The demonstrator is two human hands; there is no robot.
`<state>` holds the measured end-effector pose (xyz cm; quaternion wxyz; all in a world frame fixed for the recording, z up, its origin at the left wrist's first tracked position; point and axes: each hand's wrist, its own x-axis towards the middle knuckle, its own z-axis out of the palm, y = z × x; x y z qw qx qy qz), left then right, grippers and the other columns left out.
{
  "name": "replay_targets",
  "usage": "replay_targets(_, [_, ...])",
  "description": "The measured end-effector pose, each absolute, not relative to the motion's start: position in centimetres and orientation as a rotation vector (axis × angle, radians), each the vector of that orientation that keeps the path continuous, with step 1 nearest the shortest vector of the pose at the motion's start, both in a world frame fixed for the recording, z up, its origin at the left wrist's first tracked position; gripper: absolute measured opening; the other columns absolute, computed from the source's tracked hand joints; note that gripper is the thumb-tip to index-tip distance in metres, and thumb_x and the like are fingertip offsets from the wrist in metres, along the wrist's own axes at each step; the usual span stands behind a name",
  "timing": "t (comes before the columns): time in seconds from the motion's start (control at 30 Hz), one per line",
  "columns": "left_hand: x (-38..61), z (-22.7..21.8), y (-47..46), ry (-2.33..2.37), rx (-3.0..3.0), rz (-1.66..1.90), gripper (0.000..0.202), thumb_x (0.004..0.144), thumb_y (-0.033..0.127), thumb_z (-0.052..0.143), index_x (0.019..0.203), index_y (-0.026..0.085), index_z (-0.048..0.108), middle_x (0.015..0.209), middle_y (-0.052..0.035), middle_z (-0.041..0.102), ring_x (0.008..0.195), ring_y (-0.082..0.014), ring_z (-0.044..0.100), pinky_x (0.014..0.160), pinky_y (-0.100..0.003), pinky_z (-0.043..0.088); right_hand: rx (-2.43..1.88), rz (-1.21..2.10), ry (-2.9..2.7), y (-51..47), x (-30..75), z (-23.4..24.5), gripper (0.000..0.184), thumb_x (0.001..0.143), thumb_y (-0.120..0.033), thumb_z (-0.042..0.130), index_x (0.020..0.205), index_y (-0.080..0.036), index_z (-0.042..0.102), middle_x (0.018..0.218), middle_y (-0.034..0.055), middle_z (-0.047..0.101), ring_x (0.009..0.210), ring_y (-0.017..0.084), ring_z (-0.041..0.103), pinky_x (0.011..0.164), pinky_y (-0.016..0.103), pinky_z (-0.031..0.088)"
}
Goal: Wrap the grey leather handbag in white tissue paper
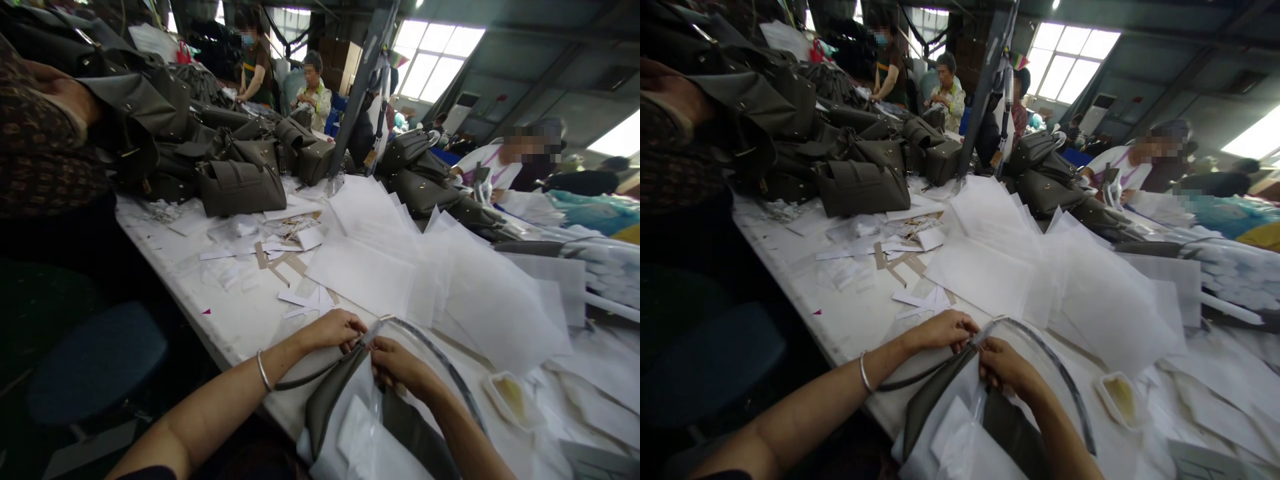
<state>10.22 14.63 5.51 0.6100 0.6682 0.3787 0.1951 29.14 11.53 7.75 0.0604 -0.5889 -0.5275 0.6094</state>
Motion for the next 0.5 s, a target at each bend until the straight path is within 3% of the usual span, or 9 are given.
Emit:
replay_targets(0.13, [10.3, 5.6, 14.6, 0.914, 1.633, 0.579, 0.032, 0.087, 0.020, 0.052, 0.114, 0.016, 0.068, 0.099, -0.0068, 0.069, 0.080, -0.0166, 0.066, 0.076, -0.027, 0.053, -1.568, 1.973, -1.464, 11.9, 28.6, 8.0, 0.034, 0.072, -0.043, 0.059, 0.095, -0.019, 0.055, 0.054, -0.0092, 0.047, 0.041, 0.006, 0.037, 0.042, 0.020, 0.030])
replay_targets(0.23, [10.6, 5.2, 14.8, 0.971, 1.721, 0.640, 0.024, 0.085, 0.015, 0.054, 0.101, 0.018, 0.071, 0.102, -0.0061, 0.067, 0.096, -0.0194, 0.061, 0.093, -0.030, 0.046, -1.522, 2.000, -1.396, 12.2, 28.5, 7.8, 0.037, 0.070, -0.043, 0.060, 0.098, -0.019, 0.053, 0.053, -0.0097, 0.047, 0.042, 0.007, 0.038, 0.045, 0.021, 0.031])
replay_targets(0.4, [10.4, 5.0, 14.9, 1.083, 1.767, 0.630, 0.009, 0.084, 0.016, 0.056, 0.082, 0.018, 0.065, 0.092, -0.0047, 0.062, 0.091, -0.0210, 0.057, 0.093, -0.033, 0.042, -1.561, 1.999, -1.399, 12.4, 28.6, 8.0, 0.029, 0.075, -0.041, 0.059, 0.094, -0.019, 0.054, 0.054, -0.0080, 0.049, 0.044, 0.008, 0.041, 0.045, 0.022, 0.027])
replay_targets(0.5, [10.1, 5.7, 14.9, 1.151, 1.718, 0.667, 0.007, 0.086, 0.019, 0.053, 0.084, 0.019, 0.060, 0.090, -0.0034, 0.059, 0.090, -0.0200, 0.054, 0.090, -0.032, 0.041, -1.666, 1.657, -1.746, 12.7, 29.4, 9.2, 0.024, 0.077, -0.036, 0.057, 0.094, -0.018, 0.061, 0.057, -0.0061, 0.051, 0.051, 0.011, 0.045, 0.050, 0.025, 0.029])
